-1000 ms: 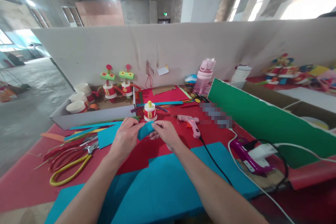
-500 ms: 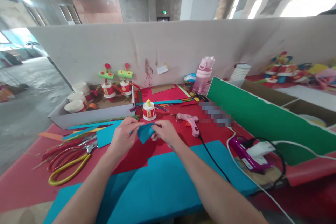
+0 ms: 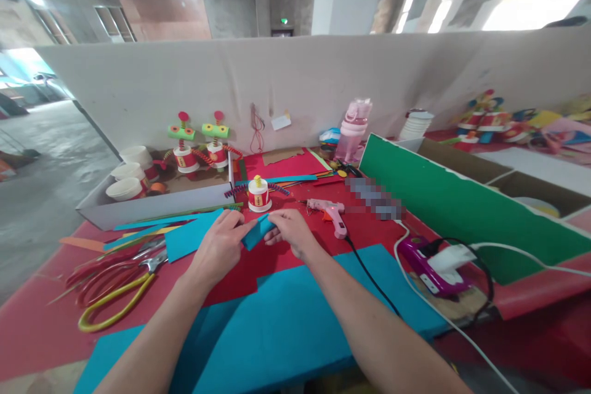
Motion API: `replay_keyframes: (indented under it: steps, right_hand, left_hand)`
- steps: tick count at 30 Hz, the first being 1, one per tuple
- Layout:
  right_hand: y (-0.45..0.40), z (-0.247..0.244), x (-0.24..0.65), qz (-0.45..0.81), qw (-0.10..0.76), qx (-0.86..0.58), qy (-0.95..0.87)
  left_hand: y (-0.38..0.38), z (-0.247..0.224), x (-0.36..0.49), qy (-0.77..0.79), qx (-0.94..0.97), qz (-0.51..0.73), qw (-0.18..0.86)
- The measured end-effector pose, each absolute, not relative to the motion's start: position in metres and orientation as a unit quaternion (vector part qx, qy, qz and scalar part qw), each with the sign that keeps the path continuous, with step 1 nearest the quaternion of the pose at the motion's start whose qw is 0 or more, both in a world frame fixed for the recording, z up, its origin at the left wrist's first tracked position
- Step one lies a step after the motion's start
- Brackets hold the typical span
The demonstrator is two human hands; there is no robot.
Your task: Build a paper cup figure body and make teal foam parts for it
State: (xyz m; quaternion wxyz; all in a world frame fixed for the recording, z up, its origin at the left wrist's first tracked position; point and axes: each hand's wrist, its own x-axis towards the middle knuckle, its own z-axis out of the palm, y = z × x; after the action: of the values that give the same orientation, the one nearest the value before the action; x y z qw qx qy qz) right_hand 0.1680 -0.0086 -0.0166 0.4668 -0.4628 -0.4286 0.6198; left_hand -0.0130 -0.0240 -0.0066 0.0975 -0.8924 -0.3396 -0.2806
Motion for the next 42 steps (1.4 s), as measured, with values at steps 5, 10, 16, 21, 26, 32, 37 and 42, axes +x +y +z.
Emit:
replay_keyframes:
  steps: [5, 10, 16, 21, 26, 32, 37, 42]
  right_hand:
    - [-0.009, -0.016, 0.169, 0.630, 0.452, -0.459, -0.433]
    - [-0.010, -0.016, 0.169, 0.633, 0.451, -0.454, -0.436]
    - [-0.009, -0.017, 0.169, 0.632, 0.447, -0.467, -0.428]
    - [-0.008, -0.019, 0.169, 0.645, 0.449, -0.462, -0.411]
    - [-0.006, -0.021, 0.170, 0.650, 0.448, -0.465, -0.401]
    - [-0.006, -0.022, 0.169, 0.640, 0.466, -0.465, -0.395]
    - [-0.002, -0.024, 0.171, 0.591, 0.555, -0.441, -0.386]
    - [-0.002, -0.021, 0.172, 0.504, 0.639, -0.408, -0.414]
  left_hand:
    - [-0.023, -0.008, -0.014, -0.337, -0.890, -0.292, 0.090]
    - [-0.024, -0.007, -0.013, -0.333, -0.892, -0.290, 0.095]
    - [-0.024, -0.009, -0.011, -0.332, -0.895, -0.280, 0.100]
    - [-0.021, -0.012, -0.011, -0.320, -0.902, -0.270, 0.106]
    - [-0.022, -0.011, -0.011, -0.314, -0.905, -0.263, 0.116]
    - [-0.025, -0.009, -0.011, -0.316, -0.912, -0.234, 0.114]
    - [-0.026, 0.003, -0.017, -0.363, -0.864, -0.344, 0.059]
    - [-0.018, -0.003, -0.031, -0.457, -0.751, -0.465, -0.100]
